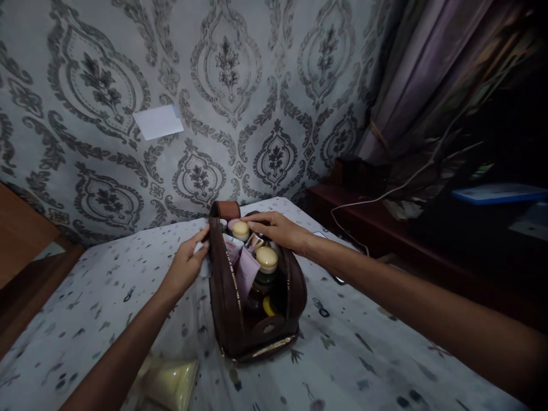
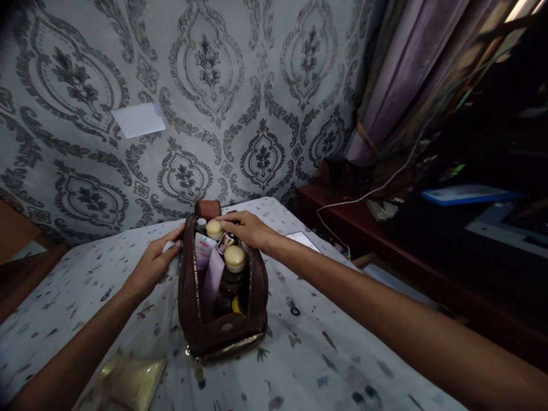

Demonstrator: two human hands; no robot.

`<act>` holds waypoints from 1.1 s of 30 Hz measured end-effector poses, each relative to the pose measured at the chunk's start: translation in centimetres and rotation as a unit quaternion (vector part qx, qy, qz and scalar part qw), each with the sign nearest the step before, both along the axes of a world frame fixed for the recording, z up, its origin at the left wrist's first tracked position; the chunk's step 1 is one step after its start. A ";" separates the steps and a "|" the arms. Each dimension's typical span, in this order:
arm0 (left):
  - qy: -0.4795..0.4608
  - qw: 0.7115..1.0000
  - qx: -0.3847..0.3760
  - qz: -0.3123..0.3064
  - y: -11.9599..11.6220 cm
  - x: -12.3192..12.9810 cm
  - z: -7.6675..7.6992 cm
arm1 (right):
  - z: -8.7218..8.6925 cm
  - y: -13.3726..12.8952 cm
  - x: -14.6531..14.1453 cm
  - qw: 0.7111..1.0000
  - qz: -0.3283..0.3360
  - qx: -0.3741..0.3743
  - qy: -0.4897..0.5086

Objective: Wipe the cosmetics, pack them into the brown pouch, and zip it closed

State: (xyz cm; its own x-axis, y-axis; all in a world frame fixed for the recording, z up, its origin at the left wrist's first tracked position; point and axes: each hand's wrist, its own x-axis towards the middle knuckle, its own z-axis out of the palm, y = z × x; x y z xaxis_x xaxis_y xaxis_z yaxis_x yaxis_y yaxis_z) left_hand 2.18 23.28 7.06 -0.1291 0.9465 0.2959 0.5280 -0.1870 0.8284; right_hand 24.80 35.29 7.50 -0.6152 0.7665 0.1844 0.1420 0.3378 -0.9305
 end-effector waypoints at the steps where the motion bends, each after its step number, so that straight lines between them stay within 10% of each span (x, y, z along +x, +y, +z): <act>1: 0.003 1.000 0.001 0.002 0.1 0.0 -0.1 | 0.0 -0.1 0.0 1.000 0.001 -0.005 0.000; 11: 0.009 1.000 0.004 0.012 0.6 -0.1 -0.5 | 0.1 -0.3 0.0 1.000 0.010 -0.013 -0.012; 23: -0.015 1.000 0.004 -0.001 0.0 -0.9 0.1 | 4.4 -1.6 -1.3 0.941 -0.062 0.197 -0.269; 33: -0.063 0.998 -0.020 -0.015 0.0 -1.0 -0.5 | 1.9 -0.9 -0.4 0.994 -0.109 -0.011 0.018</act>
State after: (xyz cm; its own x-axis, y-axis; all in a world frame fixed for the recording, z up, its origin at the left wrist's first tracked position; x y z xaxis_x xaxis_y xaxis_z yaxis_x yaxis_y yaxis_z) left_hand 1.14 23.26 6.60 -0.1351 0.9613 0.2402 0.4139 -0.1655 0.8951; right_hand 24.39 34.42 9.41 -0.4270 0.8851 0.1852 0.1770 0.2827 -0.9427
